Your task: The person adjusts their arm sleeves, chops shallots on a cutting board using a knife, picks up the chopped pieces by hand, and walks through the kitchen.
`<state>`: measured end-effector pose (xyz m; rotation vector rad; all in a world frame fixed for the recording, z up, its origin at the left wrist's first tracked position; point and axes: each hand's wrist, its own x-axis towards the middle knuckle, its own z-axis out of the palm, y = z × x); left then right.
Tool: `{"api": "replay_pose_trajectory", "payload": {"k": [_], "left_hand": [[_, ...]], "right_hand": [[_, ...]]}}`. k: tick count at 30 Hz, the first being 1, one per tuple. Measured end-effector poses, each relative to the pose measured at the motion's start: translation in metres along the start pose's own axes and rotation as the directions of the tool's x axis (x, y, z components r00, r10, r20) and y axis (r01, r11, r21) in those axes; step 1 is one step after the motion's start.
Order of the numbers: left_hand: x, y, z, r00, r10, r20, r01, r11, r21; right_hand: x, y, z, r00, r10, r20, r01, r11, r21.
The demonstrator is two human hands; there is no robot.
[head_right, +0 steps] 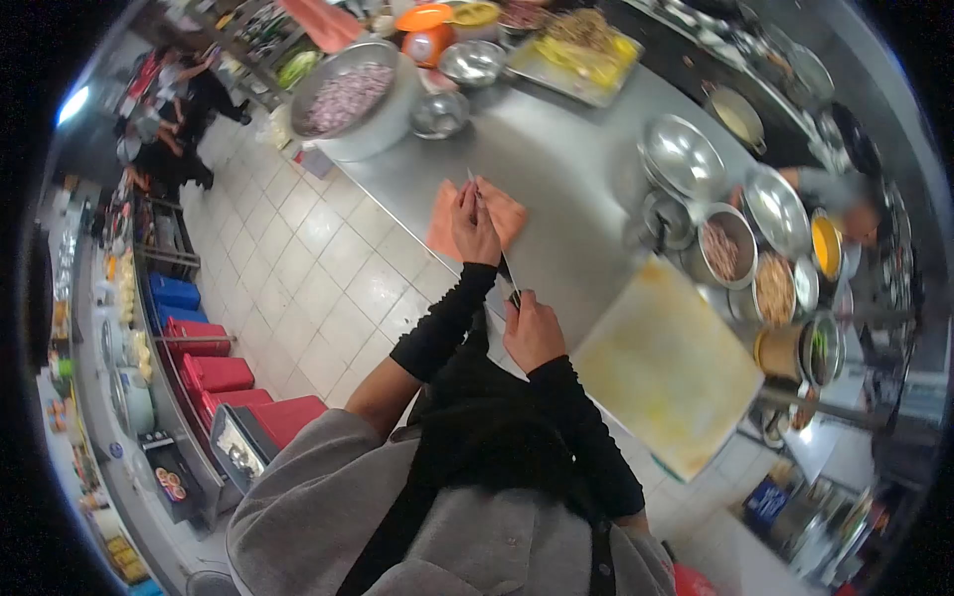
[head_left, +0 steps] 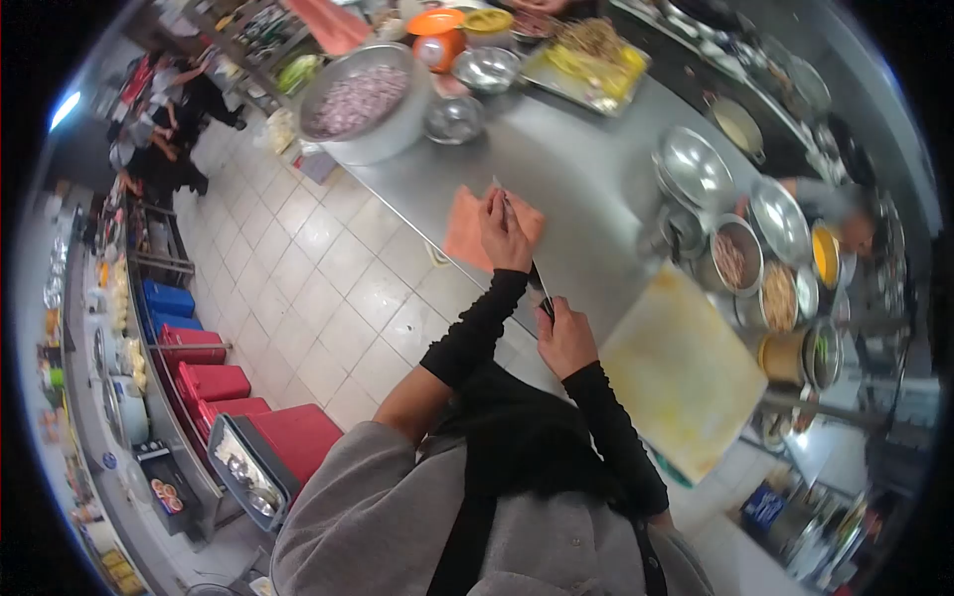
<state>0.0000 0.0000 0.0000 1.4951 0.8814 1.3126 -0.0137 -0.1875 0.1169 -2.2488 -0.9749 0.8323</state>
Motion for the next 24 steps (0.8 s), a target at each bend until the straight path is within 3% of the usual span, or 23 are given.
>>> {"api": "replay_pose_trajectory", "payload": {"k": [2, 3, 4, 6, 8, 11, 13, 15, 16, 17, 18, 19, 20, 22, 23, 24], "left_hand": [[0.019, 0.030, 0.018, 0.995, 0.029, -0.092, -0.034, 0.998, -0.048], [0.149, 0.028, -0.079, 0.992, 0.090, -0.089, -0.082, 0.993, 0.087], [0.184, 0.032, -0.077, 0.984, 0.134, -0.116, -0.119, 0.984, 0.129], [0.261, 0.038, -0.086, 0.956, 0.252, -0.148, -0.216, 0.950, 0.224], [0.331, 0.041, -0.095, 0.915, 0.363, -0.177, -0.301, 0.904, 0.303], [0.415, 0.023, -0.115, 0.896, 0.405, -0.184, -0.336, 0.888, 0.315], [0.464, -0.023, -0.125, 0.845, 0.478, -0.240, -0.310, 0.803, 0.509], [0.511, -0.067, -0.155, 0.980, 0.171, 0.097, -0.191, 0.715, 0.672], [0.530, -0.128, -0.163, 0.942, 0.323, 0.094, -0.304, 0.701, 0.645], [0.538, -0.136, -0.180, 0.971, 0.048, 0.234, -0.211, 0.633, 0.745], [0.544, -0.146, -0.192, 0.972, -0.052, 0.229, -0.172, 0.508, 0.844], [0.561, -0.185, -0.213, 0.880, 0.264, 0.396, -0.461, 0.272, 0.845], [0.575, -0.207, -0.223, 0.888, 0.271, 0.370, -0.443, 0.299, 0.845], [0.532, -0.118, -0.223, 0.820, 0.386, 0.423, -0.561, 0.399, 0.725], [0.523, -0.101, -0.222, 0.740, 0.510, 0.438, -0.663, 0.445, 0.602], [0.503, -0.059, -0.216, 0.669, 0.538, 0.513, -0.737, 0.393, 0.549]], "right_hand": [[0.017, 0.012, -0.011, 0.958, -0.221, -0.184, 0.223, 0.975, -0.012], [0.082, -0.111, 0.050, 0.914, -0.331, -0.235, 0.348, 0.937, 0.031], [0.112, -0.129, 0.045, 0.838, -0.451, -0.306, 0.466, 0.884, -0.028], [0.163, -0.181, 0.040, 0.788, -0.516, -0.334, 0.526, 0.848, -0.068], [0.200, -0.234, 0.029, 0.877, -0.418, -0.238, 0.414, 0.908, -0.067], [0.255, -0.279, 0.029, 0.832, -0.502, -0.238, 0.503, 0.862, -0.060], [0.273, -0.307, 0.027, 0.930, -0.356, -0.090, 0.366, 0.921, 0.135], [0.278, -0.309, 0.027, 0.971, -0.237, -0.026, 0.236, 0.943, 0.236], [0.279, -0.310, 0.030, 0.977, -0.211, -0.037, 0.213, 0.944, 0.252], [0.281, -0.309, 0.030, 0.980, -0.193, -0.051, 0.199, 0.943, 0.266], [0.284, -0.304, 0.030, 0.982, -0.187, -0.031, 0.187, 0.938, 0.293], [0.287, -0.297, 0.032, 0.982, -0.187, -0.014, 0.182, 0.928, 0.326], [0.289, -0.291, 0.033, 0.983, -0.185, 0.001, 0.172, 0.916, 0.364], [0.287, -0.283, 0.033, 0.988, -0.152, 0.030, 0.126, 0.898, 0.421], [0.286, -0.278, 0.032, 0.989, -0.142, 0.045, 0.107, 0.889, 0.446], [0.289, -0.270, 0.034, 0.987, -0.143, 0.071, 0.087, 0.853, 0.514]]}}
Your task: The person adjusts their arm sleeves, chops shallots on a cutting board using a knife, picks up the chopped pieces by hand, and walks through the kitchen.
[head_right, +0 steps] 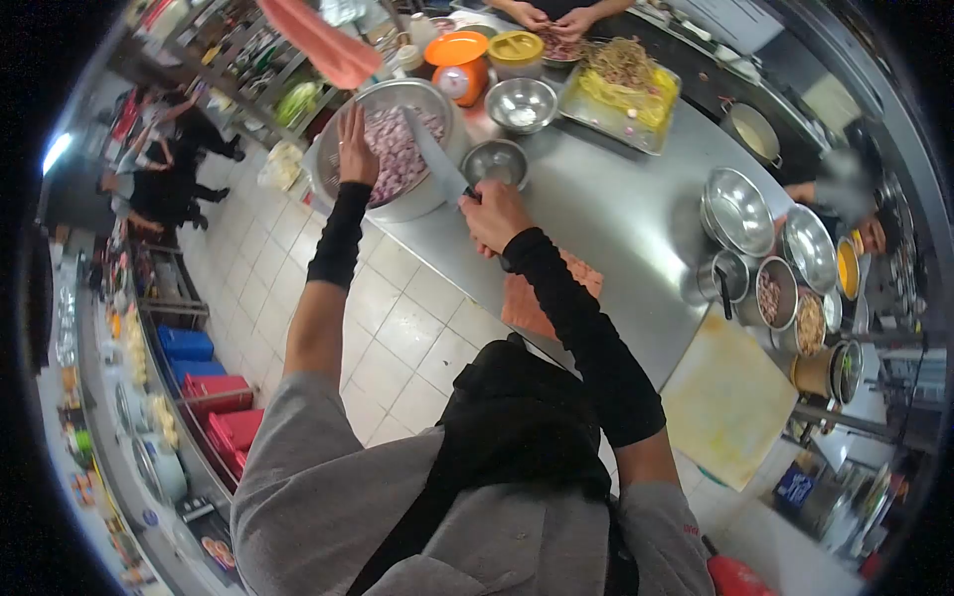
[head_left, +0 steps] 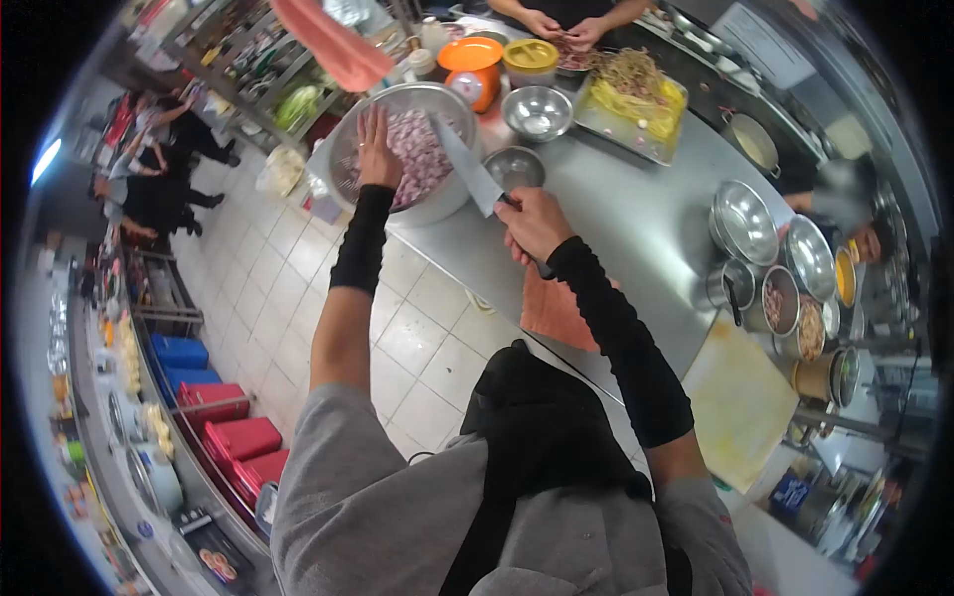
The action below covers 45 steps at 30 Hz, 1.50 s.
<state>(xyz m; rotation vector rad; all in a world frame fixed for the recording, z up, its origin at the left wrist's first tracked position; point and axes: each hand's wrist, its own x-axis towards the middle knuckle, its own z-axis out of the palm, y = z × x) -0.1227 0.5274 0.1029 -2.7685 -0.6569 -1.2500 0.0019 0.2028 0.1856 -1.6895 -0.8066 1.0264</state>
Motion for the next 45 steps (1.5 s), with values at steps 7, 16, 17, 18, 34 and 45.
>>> {"api": "replay_pose_trajectory", "payload": {"k": [7, 16, 17, 18, 34, 45], "left_hand": [[0.003, 0.024, -0.029, 0.906, -0.148, 0.396, -0.008, 0.931, 0.365], [-0.064, 0.199, -0.033, 0.865, -0.029, 0.501, 0.291, 0.842, -0.454], [-0.080, 0.224, -0.023, 0.827, -0.036, 0.561, 0.350, 0.815, -0.463], [-0.094, 0.248, -0.010, 0.840, 0.026, 0.542, 0.277, 0.838, -0.469], [-0.251, 0.531, 0.052, 0.716, 0.620, 0.320, -0.137, 0.575, -0.807], [-0.273, 0.519, 0.075, 0.716, 0.523, 0.462, -0.020, 0.677, -0.736]], "right_hand": [[-0.079, 0.061, -0.039, 0.851, -0.447, -0.277, 0.286, 0.835, -0.470], [-0.365, 0.229, -0.123, 0.616, -0.221, -0.757, -0.349, 0.784, -0.513], [-0.393, 0.244, -0.130, 0.596, -0.171, -0.784, -0.462, 0.726, -0.509], [-0.415, 0.264, -0.138, 0.585, -0.130, -0.801, -0.529, 0.688, -0.498], [-0.478, -0.003, -0.168, 0.599, -0.738, -0.309, 0.485, 0.642, -0.593], [-0.438, 0.046, -0.144, 0.649, -0.755, -0.089, 0.706, 0.642, -0.299]]}}
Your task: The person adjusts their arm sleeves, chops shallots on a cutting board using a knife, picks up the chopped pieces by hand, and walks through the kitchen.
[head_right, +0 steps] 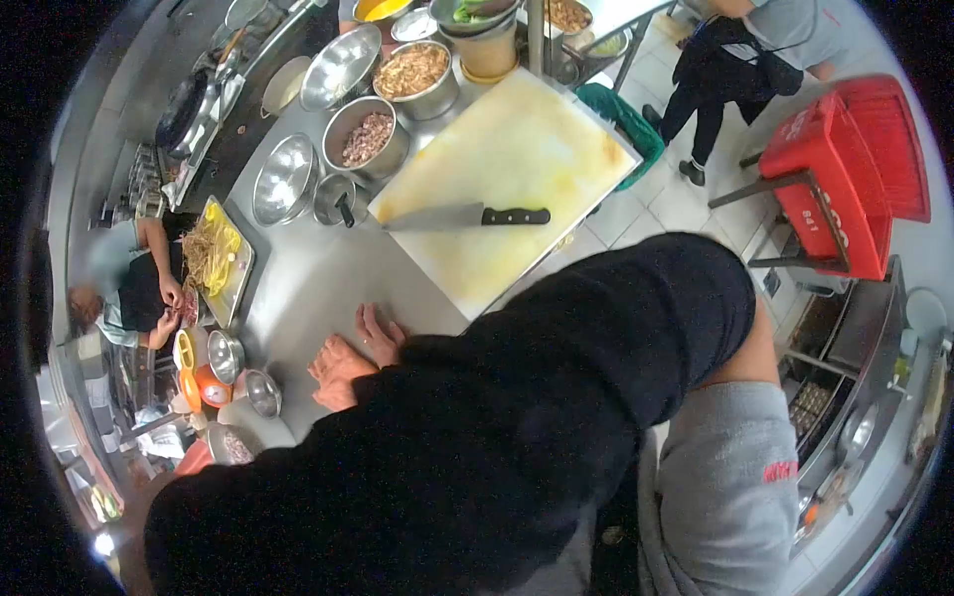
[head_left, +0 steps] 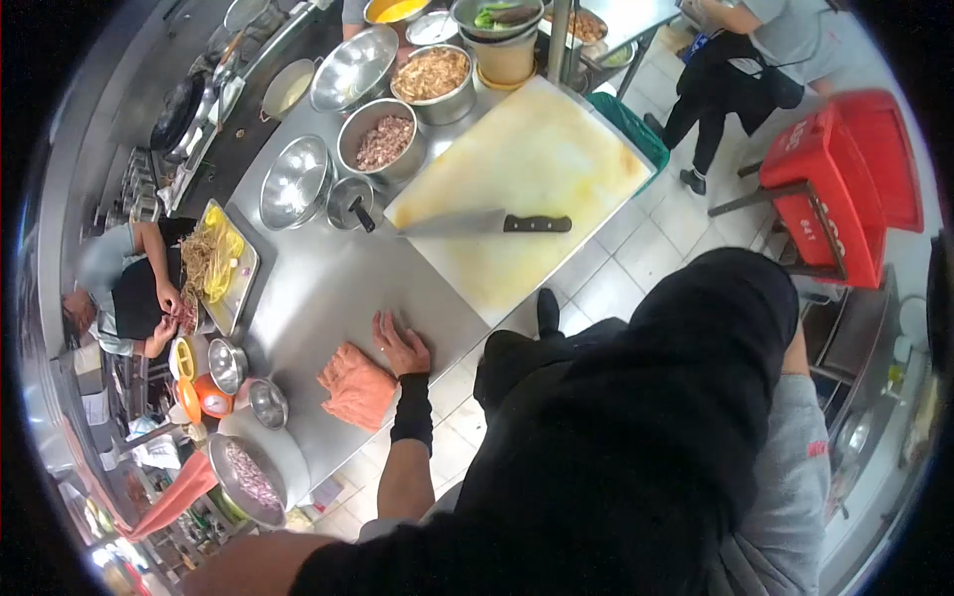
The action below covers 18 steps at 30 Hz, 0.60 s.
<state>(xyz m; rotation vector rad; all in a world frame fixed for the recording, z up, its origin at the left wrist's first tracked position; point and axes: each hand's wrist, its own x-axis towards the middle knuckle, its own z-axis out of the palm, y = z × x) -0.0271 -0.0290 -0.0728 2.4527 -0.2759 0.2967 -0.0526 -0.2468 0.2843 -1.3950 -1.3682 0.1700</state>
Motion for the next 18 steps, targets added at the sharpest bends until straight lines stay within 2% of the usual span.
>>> {"api": "replay_pose_trajectory", "payload": {"k": [5, 7, 8, 9, 11, 12, 14, 16, 18], "left_hand": [[0.001, -0.010, -0.008, 1.000, 0.030, -0.007, -0.029, 0.995, 0.094], [-0.001, -0.007, 0.003, 0.999, 0.017, -0.038, -0.014, 0.997, 0.075], [-0.004, -0.006, 0.006, 0.997, 0.034, -0.069, -0.035, 0.999, -0.002], [-0.013, -0.067, 0.029, 0.993, 0.116, 0.005, -0.116, 0.992, 0.050], [-0.019, -0.099, 0.042, 0.995, 0.082, 0.064, -0.083, 0.997, 0.008], [-0.007, -0.055, 0.024, 0.998, -0.038, 0.051, 0.042, 0.995, -0.088], [-0.003, -0.014, 0.008, 0.995, -0.100, 0.018, 0.101, 0.990, -0.096], [0.001, -0.007, 0.000, 0.999, 0.046, -0.024, -0.044, 0.996, 0.075], [-0.002, -0.002, -0.007, 0.998, 0.020, -0.053, -0.018, 0.999, 0.046]], "right_hand": [[0.003, 0.013, 0.013, 0.994, -0.033, 0.100, 0.024, 0.996, 0.084], [0.005, 0.017, 0.018, 0.993, -0.025, 0.119, 0.012, 0.995, 0.102], [0.002, 0.020, 0.016, 0.994, -0.003, 0.109, -0.006, 0.996, 0.087], [-0.002, 0.022, 0.014, 0.995, 0.020, 0.093, -0.026, 0.997, 0.070], [-0.012, 0.028, 0.009, 0.997, 0.057, 0.058, -0.058, 0.998, 0.021], [-0.020, 0.034, 0.007, 0.995, 0.090, 0.032, -0.089, 0.996, -0.019], [-0.045, 0.051, 0.004, 0.978, 0.206, -0.041, -0.210, 0.970, -0.123], [-0.084, 0.074, -0.002, 0.923, 0.358, -0.140, -0.383, 0.886, -0.260], [-0.130, 0.101, -0.010, 0.831, 0.503, -0.240, -0.557, 0.738, -0.382]]}}
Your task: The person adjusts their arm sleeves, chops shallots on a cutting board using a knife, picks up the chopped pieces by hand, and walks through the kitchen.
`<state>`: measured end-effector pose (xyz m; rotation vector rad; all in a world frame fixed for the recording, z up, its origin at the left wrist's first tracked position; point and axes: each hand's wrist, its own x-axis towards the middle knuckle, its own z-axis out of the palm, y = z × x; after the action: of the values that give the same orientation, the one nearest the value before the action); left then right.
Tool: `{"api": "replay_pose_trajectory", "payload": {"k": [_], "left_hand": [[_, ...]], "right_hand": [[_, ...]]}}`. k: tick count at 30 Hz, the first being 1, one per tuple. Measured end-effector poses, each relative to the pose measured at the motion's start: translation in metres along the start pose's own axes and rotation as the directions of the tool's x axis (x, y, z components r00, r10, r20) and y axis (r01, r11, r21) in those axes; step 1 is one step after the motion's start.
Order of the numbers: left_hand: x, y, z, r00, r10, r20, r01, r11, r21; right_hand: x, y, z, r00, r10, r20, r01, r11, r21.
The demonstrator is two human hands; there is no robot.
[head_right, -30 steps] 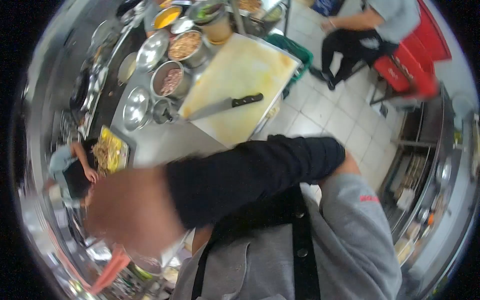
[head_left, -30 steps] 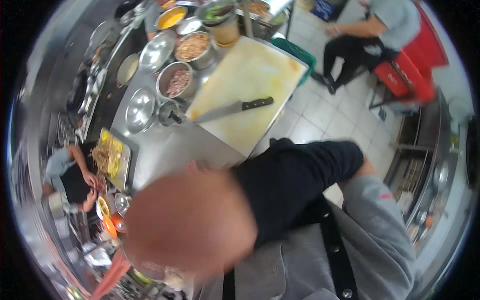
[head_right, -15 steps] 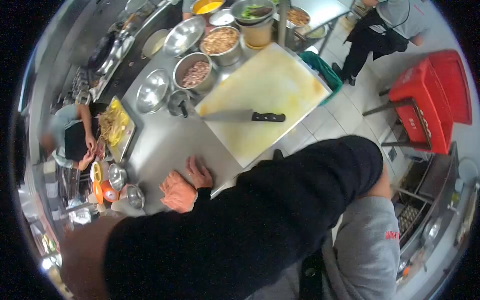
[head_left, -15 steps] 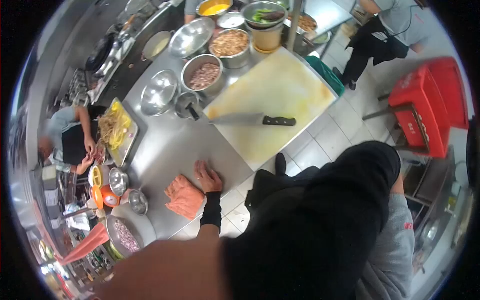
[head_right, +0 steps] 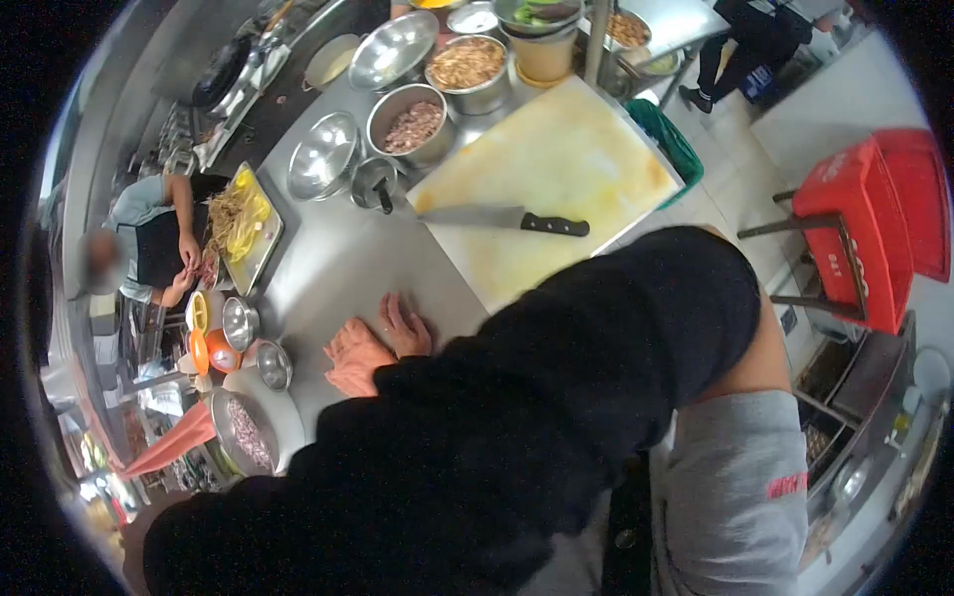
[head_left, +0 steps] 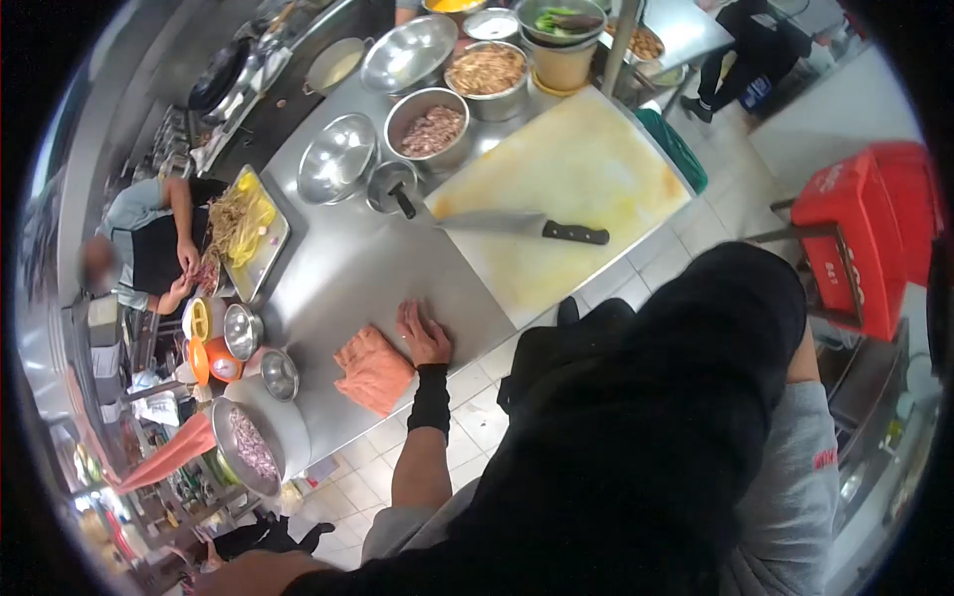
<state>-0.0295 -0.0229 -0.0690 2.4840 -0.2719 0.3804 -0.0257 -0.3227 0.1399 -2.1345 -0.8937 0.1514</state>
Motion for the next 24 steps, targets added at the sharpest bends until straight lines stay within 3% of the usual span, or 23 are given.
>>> {"api": "replay_pose_trajectory", "payload": {"k": [4, 7, 9, 12, 14, 16, 20, 24], "left_hand": [[0.005, 0.009, 0.000, 1.000, -0.015, 0.007, 0.015, 1.000, 0.008], [0.002, 0.005, 0.003, 0.999, -0.027, -0.031, 0.026, 0.999, -0.023], [0.006, -0.001, 0.013, 0.994, 0.002, -0.107, -0.010, 0.997, -0.077], [0.013, 0.030, -0.011, 0.998, -0.065, 0.000, 0.064, 0.995, -0.078], [0.011, 0.028, -0.009, 0.999, -0.046, 0.006, 0.046, 0.998, -0.035], [0.008, 0.026, -0.004, 1.000, -0.026, 0.017, 0.026, 1.000, -0.016], [0.004, 0.016, -0.004, 1.000, -0.025, -0.009, 0.025, 1.000, -0.007], [-0.001, 0.003, 0.007, 0.997, -0.018, -0.079, 0.025, 0.996, 0.081]], "right_hand": [[-0.044, 0.079, -0.002, 0.966, 0.238, -0.096, -0.256, 0.930, -0.263], [-0.044, 0.087, -0.016, 0.944, 0.245, -0.223, -0.307, 0.899, -0.312], [-0.022, 0.054, -0.040, 0.921, 0.196, -0.337, -0.281, 0.933, -0.226], [0.017, -0.046, -0.091, 0.929, -0.029, -0.369, 0.051, 0.997, 0.050], [0.032, -0.107, -0.119, 0.913, -0.286, -0.290, 0.324, 0.941, 0.092], [0.042, -0.143, -0.126, 0.858, -0.471, -0.205, 0.497, 0.861, 0.104], [0.045, -0.166, -0.120, 0.783, -0.597, -0.174, 0.620, 0.770, 0.148], [0.038, -0.169, -0.125, 0.765, -0.608, -0.210, 0.642, 0.745, 0.180]]}}
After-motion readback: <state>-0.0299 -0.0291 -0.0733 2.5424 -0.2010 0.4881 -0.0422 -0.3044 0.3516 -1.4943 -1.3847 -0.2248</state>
